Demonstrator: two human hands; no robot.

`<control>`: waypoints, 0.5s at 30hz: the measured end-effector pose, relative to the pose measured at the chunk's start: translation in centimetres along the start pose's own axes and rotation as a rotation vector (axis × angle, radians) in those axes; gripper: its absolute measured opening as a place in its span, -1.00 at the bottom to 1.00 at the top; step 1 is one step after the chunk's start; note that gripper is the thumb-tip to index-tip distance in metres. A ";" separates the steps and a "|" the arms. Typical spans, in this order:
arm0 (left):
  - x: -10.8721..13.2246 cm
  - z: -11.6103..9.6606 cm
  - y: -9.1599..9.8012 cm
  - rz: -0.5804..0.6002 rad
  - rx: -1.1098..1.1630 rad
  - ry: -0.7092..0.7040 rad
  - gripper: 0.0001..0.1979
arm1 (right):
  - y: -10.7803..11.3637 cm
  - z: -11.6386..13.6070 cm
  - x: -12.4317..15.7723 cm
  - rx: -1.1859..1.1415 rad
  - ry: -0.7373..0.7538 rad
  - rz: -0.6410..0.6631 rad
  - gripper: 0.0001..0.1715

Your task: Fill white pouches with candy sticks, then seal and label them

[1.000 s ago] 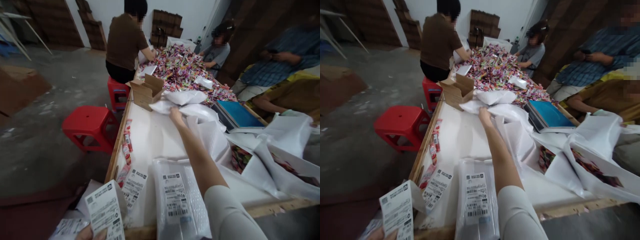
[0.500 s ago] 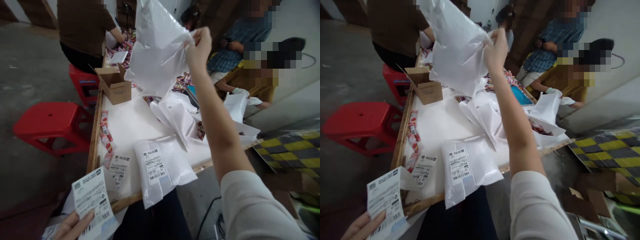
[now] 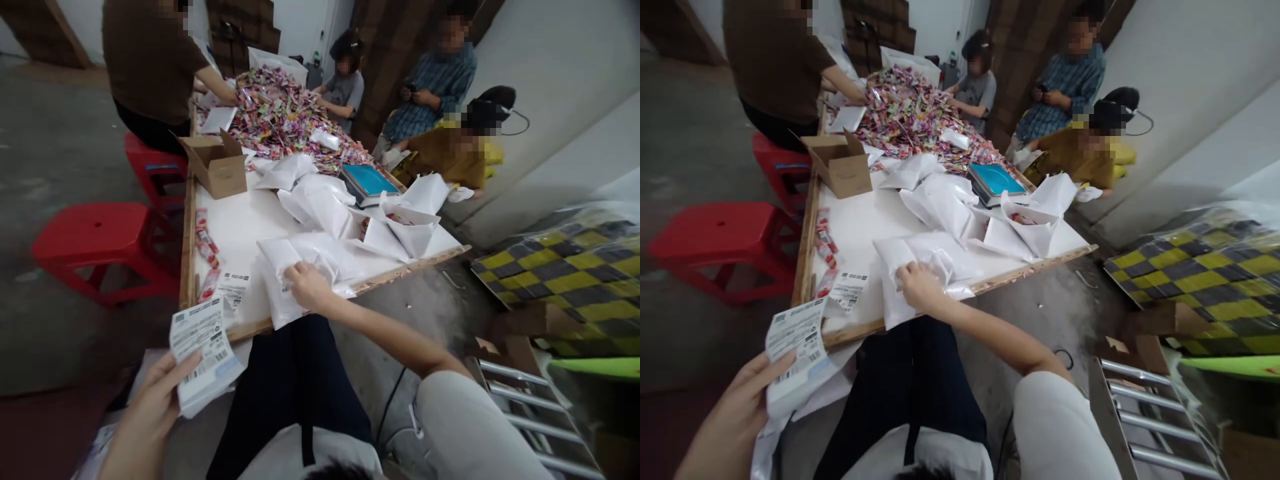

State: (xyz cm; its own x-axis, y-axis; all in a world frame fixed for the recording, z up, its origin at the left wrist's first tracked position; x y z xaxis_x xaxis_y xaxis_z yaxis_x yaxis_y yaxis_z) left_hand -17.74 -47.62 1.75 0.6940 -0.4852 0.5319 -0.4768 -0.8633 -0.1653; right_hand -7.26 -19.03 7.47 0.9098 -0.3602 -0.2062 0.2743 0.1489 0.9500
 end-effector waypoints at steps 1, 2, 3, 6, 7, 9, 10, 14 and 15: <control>0.5 -0.1 -0.3 -0.019 0.028 -0.016 -0.44 | -2.1 0.2 1.0 -0.024 0.034 0.045 -0.65; 0.9 -0.2 -0.6 -0.034 0.052 -0.035 -0.44 | -3.2 0.2 1.9 -0.058 0.069 0.054 -0.58; 1.4 -0.3 -1.0 -0.043 0.066 -0.059 -0.42 | -3.4 0.2 2.5 -0.103 0.100 0.034 -0.51; 2.8 -0.7 -2.3 -0.038 0.050 -0.169 -0.36 | -0.8 0.2 3.7 -0.297 0.109 -0.147 -0.50; 3.2 -0.7 -2.7 -0.029 0.029 -0.210 -0.35 | 0.2 0.4 4.0 -0.381 0.082 -0.206 -0.54; 4.1 -0.5 -3.3 0.014 -0.041 -0.265 -0.38 | 0.8 1.5 4.6 -0.588 0.019 -0.200 -0.57; 4.5 -0.3 -3.5 0.043 -0.084 -0.283 -0.42 | 0.4 2.4 4.8 -0.713 -0.006 -0.128 -0.55; 5.2 1.0 -3.5 0.135 -0.257 -0.338 -0.61 | -3.3 6.5 5.5 -1.159 -0.094 0.116 -0.40; 5.0 1.3 -3.5 0.144 -0.264 -0.330 -0.62 | -4.0 7.2 5.5 -1.213 -0.103 0.095 -0.40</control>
State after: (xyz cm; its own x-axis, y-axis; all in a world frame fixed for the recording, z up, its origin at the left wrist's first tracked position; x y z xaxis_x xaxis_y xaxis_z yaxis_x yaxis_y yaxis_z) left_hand -11.89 -47.25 3.87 0.7249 -0.6533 0.2184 -0.6730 -0.7393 0.0222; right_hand -5.59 -28.22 4.19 0.9281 -0.3644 -0.0760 0.3712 0.9215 0.1141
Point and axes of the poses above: each hand's wrist, its own x-axis away from the middle knuckle, its own y-axis out of the back of the hand, z = x × y, the point moved 2 cm from there along -x, towards the middle knuckle, and after that the axes turned 4 degrees about -z, right-handed, at the moved point
